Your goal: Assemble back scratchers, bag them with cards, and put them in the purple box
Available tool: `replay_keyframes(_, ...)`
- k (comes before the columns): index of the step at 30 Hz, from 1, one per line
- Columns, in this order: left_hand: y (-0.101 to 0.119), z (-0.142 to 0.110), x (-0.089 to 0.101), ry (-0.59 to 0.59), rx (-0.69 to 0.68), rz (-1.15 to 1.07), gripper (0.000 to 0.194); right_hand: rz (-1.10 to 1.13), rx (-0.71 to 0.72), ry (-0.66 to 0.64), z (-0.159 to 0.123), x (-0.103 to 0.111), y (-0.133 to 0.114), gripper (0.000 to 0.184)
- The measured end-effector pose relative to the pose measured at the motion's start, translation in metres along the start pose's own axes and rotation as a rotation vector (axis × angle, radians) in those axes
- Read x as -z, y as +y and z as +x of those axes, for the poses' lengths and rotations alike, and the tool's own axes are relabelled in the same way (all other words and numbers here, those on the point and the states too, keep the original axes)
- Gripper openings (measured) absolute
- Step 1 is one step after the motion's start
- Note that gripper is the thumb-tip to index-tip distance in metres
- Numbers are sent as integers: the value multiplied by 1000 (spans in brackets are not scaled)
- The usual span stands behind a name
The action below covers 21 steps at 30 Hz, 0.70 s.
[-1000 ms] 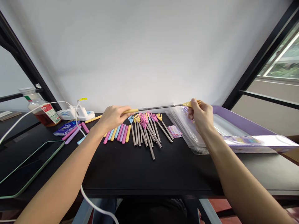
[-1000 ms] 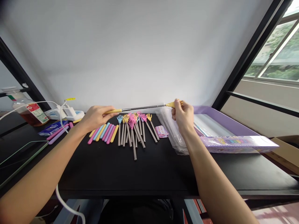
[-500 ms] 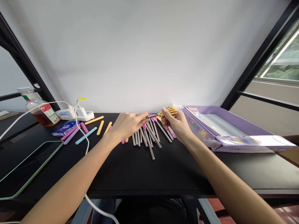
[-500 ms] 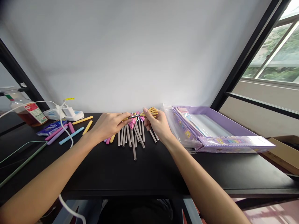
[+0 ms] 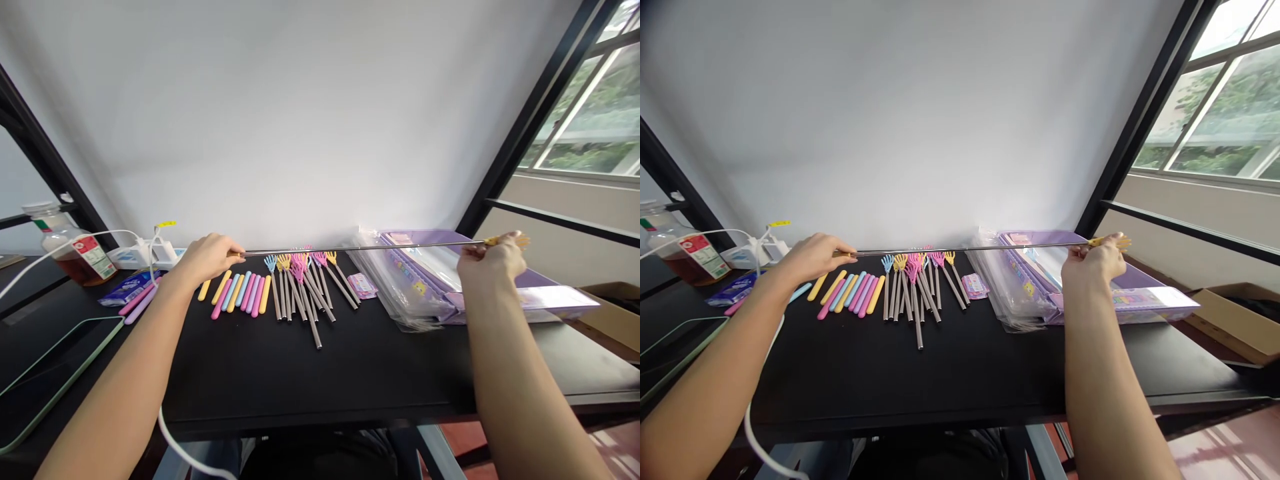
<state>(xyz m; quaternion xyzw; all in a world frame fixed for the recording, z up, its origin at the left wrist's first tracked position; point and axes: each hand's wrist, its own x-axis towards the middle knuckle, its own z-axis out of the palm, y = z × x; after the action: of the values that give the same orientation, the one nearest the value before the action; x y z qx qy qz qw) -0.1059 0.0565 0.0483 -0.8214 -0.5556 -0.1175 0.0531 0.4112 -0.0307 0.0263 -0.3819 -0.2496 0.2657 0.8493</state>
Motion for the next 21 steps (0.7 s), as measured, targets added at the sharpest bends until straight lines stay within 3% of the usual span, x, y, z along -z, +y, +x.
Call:
replay_keyframes(3,11,-1,-2,33,-55,-61,30,71,64,183,-21,-21,9,43)
replay_keyframes(5,23,-1,-6,48,-205,-134,31,80,71,187,-42,-45,16,40)
replay_keyframes(9,52,-1,-20,173,-467,-132,34,-107,44,-247,-80,-80,30,43)
replay_keyframes(13,82,-4,-31,332,-609,-193,33,-290,-33,-569,-105,-91,44,48)
replay_keyframes(16,104,-7,-35,375,-644,-158,33,-395,-76,-807,-126,-99,56,51)
replay_keyframes(21,113,-9,-33,303,-572,-192,32,-484,-26,-867,-148,-113,67,53)
